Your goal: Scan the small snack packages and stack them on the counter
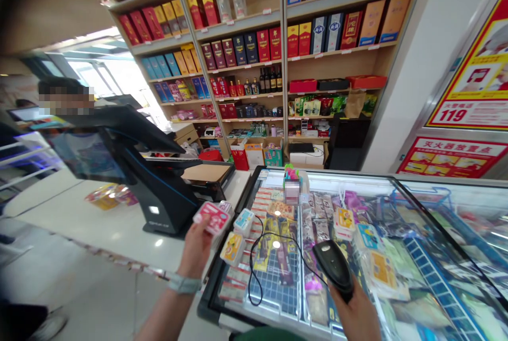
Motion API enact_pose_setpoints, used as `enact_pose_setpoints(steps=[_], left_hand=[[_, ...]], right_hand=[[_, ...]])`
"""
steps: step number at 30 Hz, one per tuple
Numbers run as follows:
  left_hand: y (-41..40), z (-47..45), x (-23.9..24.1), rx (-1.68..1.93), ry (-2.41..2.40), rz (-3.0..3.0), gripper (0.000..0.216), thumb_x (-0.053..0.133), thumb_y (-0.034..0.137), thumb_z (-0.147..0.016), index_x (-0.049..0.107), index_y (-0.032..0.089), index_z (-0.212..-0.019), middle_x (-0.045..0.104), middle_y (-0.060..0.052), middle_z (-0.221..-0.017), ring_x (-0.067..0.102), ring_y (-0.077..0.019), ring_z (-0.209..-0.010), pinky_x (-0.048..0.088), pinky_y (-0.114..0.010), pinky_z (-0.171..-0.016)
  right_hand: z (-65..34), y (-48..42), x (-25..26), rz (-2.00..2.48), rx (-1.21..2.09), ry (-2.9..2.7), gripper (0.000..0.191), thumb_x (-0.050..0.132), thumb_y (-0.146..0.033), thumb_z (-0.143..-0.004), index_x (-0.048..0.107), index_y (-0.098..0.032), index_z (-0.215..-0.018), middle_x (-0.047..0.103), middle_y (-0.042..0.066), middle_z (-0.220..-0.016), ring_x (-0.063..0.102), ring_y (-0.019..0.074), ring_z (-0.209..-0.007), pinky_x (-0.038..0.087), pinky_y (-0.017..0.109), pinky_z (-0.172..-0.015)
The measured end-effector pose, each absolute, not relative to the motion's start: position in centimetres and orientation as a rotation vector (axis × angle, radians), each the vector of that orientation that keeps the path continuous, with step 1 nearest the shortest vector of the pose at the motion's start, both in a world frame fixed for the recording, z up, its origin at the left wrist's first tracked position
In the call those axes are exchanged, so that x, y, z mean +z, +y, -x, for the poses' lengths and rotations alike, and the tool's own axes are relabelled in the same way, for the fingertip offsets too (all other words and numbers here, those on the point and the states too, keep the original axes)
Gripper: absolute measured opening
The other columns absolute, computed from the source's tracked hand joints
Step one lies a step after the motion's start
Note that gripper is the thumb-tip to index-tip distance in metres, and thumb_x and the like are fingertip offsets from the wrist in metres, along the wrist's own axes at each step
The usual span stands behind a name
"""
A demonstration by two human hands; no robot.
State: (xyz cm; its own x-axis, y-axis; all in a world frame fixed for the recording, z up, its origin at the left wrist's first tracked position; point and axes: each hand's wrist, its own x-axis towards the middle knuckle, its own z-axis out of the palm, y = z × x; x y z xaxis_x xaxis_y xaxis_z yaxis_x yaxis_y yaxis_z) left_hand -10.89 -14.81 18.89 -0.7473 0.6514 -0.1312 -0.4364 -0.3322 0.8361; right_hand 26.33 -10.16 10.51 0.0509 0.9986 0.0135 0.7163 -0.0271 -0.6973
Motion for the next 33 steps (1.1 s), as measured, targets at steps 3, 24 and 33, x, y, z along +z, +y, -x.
enact_pose_setpoints(steps=[3,24,33], left_hand=[[-17.0,14.9,24.5,2.461,1.072,-0.070,0.019,0.062,0.019,-0.078,0.062,0.019,-0.097,0.068,0.002,-0.083,0.065,-0.0109,-0.074,0.055,-0.025,-0.070],[-16.5,7.3,21.5,1.820,1.256,-0.551,0.053,0.075,0.018,-0.063,0.056,0.018,-0.113,0.069,-0.004,-0.095,0.066,-0.0146,-0.079,0.055,-0.024,-0.068],[-17.1,5.7,20.7,1.673,1.162,-0.435,0.035,0.075,0.025,-0.068,0.062,0.015,-0.100,0.068,-0.004,-0.084,0.062,-0.0118,-0.066,0.052,-0.023,-0.060]], right_hand=[[-26.2,-10.1,10.5,1.786,0.682,-1.734,0.058,0.041,-0.062,-0.078,0.061,-0.018,-0.109,0.074,0.010,-0.084,0.069,0.0348,-0.086,0.051,0.038,-0.069],[-26.6,-10.7,10.3,1.780,0.719,-1.841,0.062,0.045,-0.060,-0.079,0.059,-0.013,-0.116,0.074,0.013,-0.093,0.068,0.0348,-0.093,0.052,0.037,-0.073],[-26.1,-11.1,11.0,1.783,0.734,-1.834,0.058,0.046,-0.059,-0.077,0.061,-0.014,-0.111,0.074,0.012,-0.092,0.069,0.0325,-0.088,0.051,0.035,-0.070]])
